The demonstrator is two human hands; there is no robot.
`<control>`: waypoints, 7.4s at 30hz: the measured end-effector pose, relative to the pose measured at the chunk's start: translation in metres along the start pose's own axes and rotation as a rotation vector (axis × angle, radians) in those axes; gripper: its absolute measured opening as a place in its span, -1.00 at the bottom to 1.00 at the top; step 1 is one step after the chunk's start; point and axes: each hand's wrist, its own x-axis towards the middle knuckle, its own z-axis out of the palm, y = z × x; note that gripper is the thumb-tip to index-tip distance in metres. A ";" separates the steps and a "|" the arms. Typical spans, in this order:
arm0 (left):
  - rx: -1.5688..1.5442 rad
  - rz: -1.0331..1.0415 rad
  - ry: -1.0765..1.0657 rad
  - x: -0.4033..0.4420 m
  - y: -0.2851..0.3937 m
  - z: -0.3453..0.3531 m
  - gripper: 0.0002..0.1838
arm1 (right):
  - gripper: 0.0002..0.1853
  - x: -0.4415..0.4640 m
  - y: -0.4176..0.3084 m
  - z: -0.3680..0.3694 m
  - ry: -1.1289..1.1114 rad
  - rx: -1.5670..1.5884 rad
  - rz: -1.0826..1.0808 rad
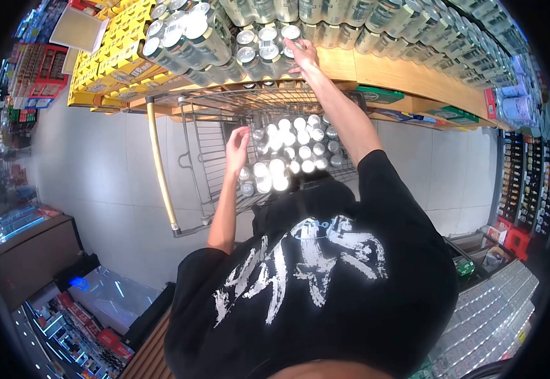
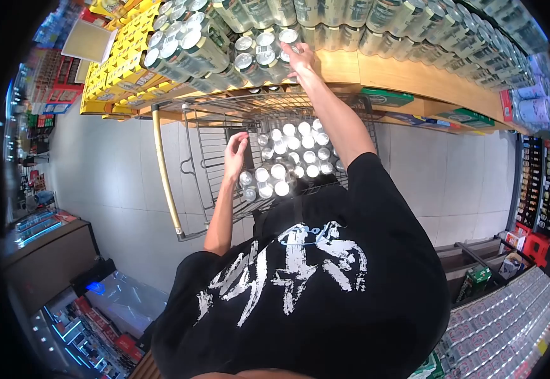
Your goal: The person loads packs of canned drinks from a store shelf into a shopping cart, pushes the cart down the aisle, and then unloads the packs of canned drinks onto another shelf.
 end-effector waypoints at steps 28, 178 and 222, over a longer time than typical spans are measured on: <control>-0.826 -0.305 -0.191 0.042 0.045 0.014 -0.31 | -0.54 -0.155 0.081 -0.057 -0.074 -0.371 -0.490; 0.406 -0.399 0.418 -0.133 -0.055 -0.438 -0.46 | -0.68 -0.210 0.330 -0.176 0.342 -1.151 0.257; 0.254 0.230 0.476 -0.014 0.049 -0.343 -0.74 | -0.45 -0.062 -0.111 0.188 -0.497 0.210 -0.002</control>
